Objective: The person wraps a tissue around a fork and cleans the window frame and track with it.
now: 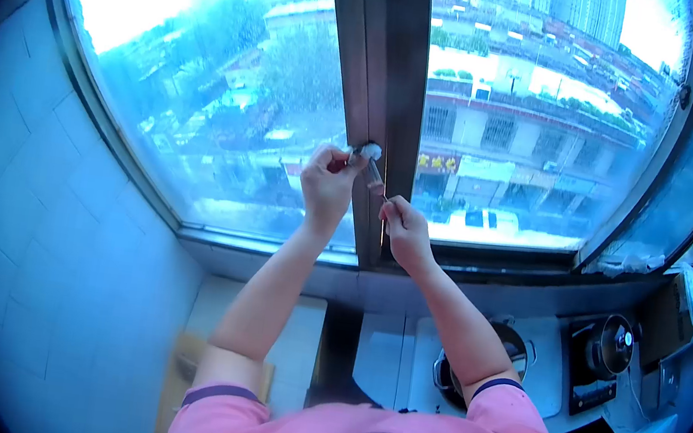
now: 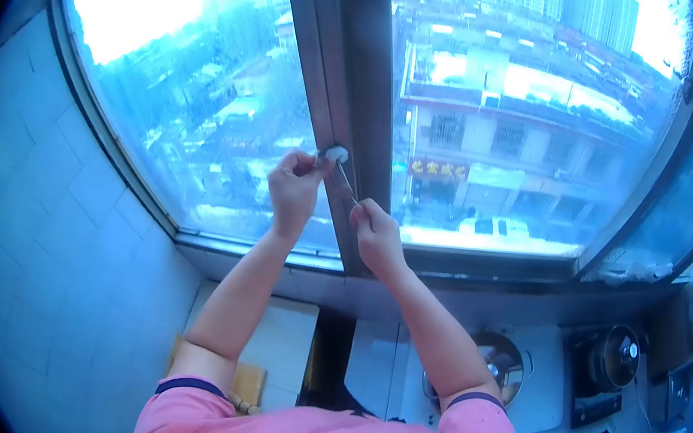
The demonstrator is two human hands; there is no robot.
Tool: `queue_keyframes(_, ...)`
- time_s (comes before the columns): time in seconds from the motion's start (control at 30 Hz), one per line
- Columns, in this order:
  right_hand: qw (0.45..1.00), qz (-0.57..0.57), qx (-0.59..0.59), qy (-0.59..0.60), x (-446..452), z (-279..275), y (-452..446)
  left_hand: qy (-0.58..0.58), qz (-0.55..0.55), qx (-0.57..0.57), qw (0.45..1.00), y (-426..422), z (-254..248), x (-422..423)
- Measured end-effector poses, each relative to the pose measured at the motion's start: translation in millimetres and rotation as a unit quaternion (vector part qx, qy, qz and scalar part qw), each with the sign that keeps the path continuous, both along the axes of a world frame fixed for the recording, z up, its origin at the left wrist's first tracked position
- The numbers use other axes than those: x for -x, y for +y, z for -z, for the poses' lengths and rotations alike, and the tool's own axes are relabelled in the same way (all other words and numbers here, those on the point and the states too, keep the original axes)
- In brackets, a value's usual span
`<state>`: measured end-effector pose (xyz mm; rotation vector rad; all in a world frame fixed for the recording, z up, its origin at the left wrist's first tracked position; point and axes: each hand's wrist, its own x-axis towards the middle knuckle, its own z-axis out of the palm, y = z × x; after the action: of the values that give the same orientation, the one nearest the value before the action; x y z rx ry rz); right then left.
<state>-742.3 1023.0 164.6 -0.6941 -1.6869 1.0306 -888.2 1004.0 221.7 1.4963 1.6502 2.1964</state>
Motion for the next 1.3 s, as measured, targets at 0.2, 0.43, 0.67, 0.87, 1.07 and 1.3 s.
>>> queue_keyframes(0.2,0.990,-0.110,0.047,0.076,13.2,-166.6,16.9,0.096,-0.052,-0.110,0.988,9.7,-177.2,2.1)
queue_keyframes(0.43,0.978,-0.178,0.060,0.087,-1.2,-256.5,12.2,0.116,-0.038,-0.136,0.983,3.4,-259.4,-3.3)
queue_keyframes(0.67,0.982,-0.159,0.077,0.062,-10.5,-220.0,28.3,0.096,-0.038,-0.084,0.991,12.2,-222.1,-1.9)
queue_keyframes(0.87,0.990,-0.130,-0.046,-0.019,-30.2,-300.8,47.2,0.096,-0.008,-0.139,0.986,11.8,-285.8,-5.2)
queue_keyframes(1.07,0.993,-0.039,-0.103,-0.050,-10.6,-242.1,55.2,0.057,-0.047,-0.122,0.990,16.3,-223.6,5.0)
queue_keyframes(1.3,0.989,-0.096,-0.111,-0.022,-10.6,-308.6,63.1,0.037,0.036,-0.149,0.987,8.3,-296.4,6.3)
